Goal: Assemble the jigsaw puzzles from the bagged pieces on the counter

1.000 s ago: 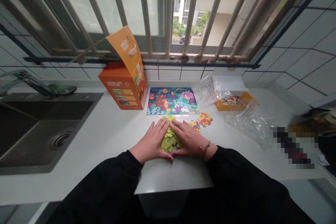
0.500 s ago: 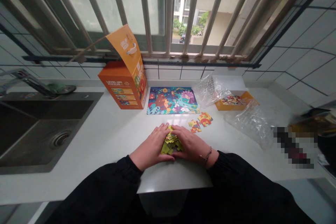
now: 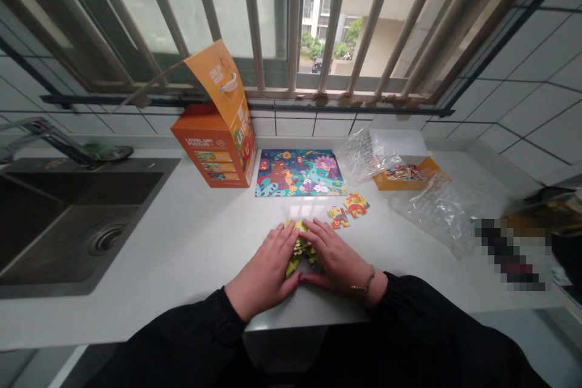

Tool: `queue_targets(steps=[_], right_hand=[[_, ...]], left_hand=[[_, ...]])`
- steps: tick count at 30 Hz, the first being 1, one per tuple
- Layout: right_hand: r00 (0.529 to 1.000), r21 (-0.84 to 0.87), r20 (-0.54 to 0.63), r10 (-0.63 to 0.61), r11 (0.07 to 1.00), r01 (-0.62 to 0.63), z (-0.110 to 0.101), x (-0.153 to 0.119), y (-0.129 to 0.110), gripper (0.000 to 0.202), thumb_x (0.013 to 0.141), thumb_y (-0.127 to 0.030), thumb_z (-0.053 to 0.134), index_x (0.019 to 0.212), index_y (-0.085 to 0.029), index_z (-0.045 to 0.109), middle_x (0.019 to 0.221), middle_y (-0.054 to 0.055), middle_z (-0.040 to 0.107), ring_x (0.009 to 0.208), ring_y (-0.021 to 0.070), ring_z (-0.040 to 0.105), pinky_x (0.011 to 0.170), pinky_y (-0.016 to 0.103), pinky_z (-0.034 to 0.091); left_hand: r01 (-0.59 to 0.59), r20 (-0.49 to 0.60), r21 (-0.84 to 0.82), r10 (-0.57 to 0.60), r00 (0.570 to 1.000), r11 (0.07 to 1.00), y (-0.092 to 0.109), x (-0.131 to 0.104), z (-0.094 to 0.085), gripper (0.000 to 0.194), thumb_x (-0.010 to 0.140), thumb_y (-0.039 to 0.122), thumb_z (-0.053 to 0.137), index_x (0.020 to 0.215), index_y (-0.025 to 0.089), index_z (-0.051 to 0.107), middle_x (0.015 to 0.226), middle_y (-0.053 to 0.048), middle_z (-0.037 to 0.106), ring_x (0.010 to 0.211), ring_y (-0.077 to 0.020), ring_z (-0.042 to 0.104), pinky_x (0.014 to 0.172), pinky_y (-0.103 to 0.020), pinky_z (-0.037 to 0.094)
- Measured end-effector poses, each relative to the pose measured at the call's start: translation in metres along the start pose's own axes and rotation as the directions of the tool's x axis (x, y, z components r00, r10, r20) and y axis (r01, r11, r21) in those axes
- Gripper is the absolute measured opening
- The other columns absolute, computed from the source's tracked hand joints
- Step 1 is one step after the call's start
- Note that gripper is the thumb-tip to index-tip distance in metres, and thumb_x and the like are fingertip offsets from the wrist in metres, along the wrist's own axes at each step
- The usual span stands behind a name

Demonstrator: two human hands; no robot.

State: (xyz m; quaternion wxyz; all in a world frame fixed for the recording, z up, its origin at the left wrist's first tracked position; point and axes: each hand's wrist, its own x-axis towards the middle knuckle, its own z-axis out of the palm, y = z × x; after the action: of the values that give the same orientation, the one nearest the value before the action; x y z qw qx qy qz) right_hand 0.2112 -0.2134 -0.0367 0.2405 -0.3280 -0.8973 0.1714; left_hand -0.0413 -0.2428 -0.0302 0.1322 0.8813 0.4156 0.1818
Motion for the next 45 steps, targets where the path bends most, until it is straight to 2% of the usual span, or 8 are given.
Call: queue_targets(steps=[5,11,20,27,31,34,37,45], right_hand=[[0.997,-0.046,0.047,-0.066,0.997,0.068,-0.004,-0.001,0.005,0.078,0.1,-0.036,0.072,0.168,-0.016,0.037,0.164,0.025,0.052,0.153,0.0347,0.053,0.124,0.055,0.05],[0.993,-0.284,0.064,-0.103,0.952,0.117,-0.008,0.007,0.008,0.054,0.106,-0.014,0.048,0.159,-0.015,0.053,0.149,0.022,0.067,0.116,0.0314,0.076,0.098,0.047,0.065],[0.992,-0.246,0.124,0.025,0.969,0.007,-0.026,0.048,0.016,0.022,0.103,-0.026,0.069,0.124,-0.02,0.071,0.114,0.012,0.08,0.098,0.0245,0.077,0.083,0.031,0.059],[0.979,-0.068,0.055,0.198,0.979,-0.194,-0.039,0.063,0.026,0.023,0.1,-0.039,0.073,0.118,-0.026,0.075,0.109,0.005,0.082,0.096,0.0217,0.076,0.082,0.028,0.052],[0.913,0.123,-0.055,0.405,0.91,-0.396,-0.046,0.065,0.032,0.03,0.096,-0.05,0.074,0.11,-0.023,0.077,0.102,0.004,0.082,0.091,0.022,0.075,0.082,0.03,0.051],[0.822,0.153,0.022,0.569,0.811,-0.565,-0.044,0.069,0.035,0.04,0.091,-0.06,0.074,0.094,-0.02,0.075,0.087,0.004,0.08,0.08,0.0224,0.072,0.071,0.03,0.049],[0.736,0.111,0.059,0.675,0.728,-0.677,-0.038,0.076,0.034,0.047,0.09,-0.066,0.072,0.086,-0.019,0.072,0.081,0.006,0.077,0.076,0.0237,0.07,0.063,0.03,0.045],[0.715,0.042,-0.013,0.699,0.715,-0.698,-0.026,0.091,0.021,0.048,0.101,-0.068,0.059,0.106,-0.021,0.069,0.1,0.011,0.079,0.095,0.0293,0.075,0.073,0.032,0.048]], left_hand=[[0.006,0.0,-0.054,-0.006,1.0,0.999,-0.002,0.003,-0.001,0.092,0.097,0.022,0.067,0.174,0.025,0.017,0.178,-0.02,0.034,0.166,-0.0362,0.034,0.133,-0.064,0.037],[-0.029,-0.033,0.007,0.029,0.999,1.0,-0.004,0.007,0.006,0.082,0.097,0.015,0.06,0.171,0.022,0.025,0.172,-0.02,0.043,0.162,-0.0377,0.041,0.13,-0.064,0.041],[0.029,-0.097,-0.223,-0.052,0.994,0.974,-0.014,0.022,-0.011,0.087,0.088,0.022,0.08,0.162,0.028,0.035,0.158,-0.016,0.054,0.149,-0.0355,0.053,0.126,-0.058,0.046],[0.126,-0.168,-0.2,-0.161,0.973,0.972,-0.017,0.021,0.001,0.117,0.091,0.028,0.08,0.176,0.026,0.001,0.166,-0.022,0.044,0.152,-0.0397,0.048,0.125,-0.063,0.043],[0.17,-0.17,-0.157,-0.196,0.966,0.973,-0.017,0.016,-0.003,0.103,0.094,0.031,0.077,0.176,0.024,0.014,0.154,-0.019,0.058,0.14,-0.0375,0.058,0.118,-0.059,0.05],[0.164,-0.158,-0.11,-0.181,0.971,0.98,-0.015,0.013,-0.009,0.071,0.095,0.033,0.076,0.16,0.024,0.048,0.142,-0.015,0.066,0.131,-0.0362,0.062,0.115,-0.056,0.052],[0.211,-0.138,-0.057,-0.217,0.966,0.976,-0.012,0.01,-0.014,0.049,0.095,0.036,0.078,0.139,0.022,0.065,0.128,-0.014,0.068,0.12,-0.0355,0.063,0.106,-0.055,0.056],[0.269,-0.167,-0.153,-0.293,0.941,0.951,-0.013,-0.001,-0.022,0.047,0.087,0.031,0.089,0.126,0.025,0.063,0.12,-0.007,0.064,0.114,-0.0301,0.066,0.099,-0.046,0.057]])
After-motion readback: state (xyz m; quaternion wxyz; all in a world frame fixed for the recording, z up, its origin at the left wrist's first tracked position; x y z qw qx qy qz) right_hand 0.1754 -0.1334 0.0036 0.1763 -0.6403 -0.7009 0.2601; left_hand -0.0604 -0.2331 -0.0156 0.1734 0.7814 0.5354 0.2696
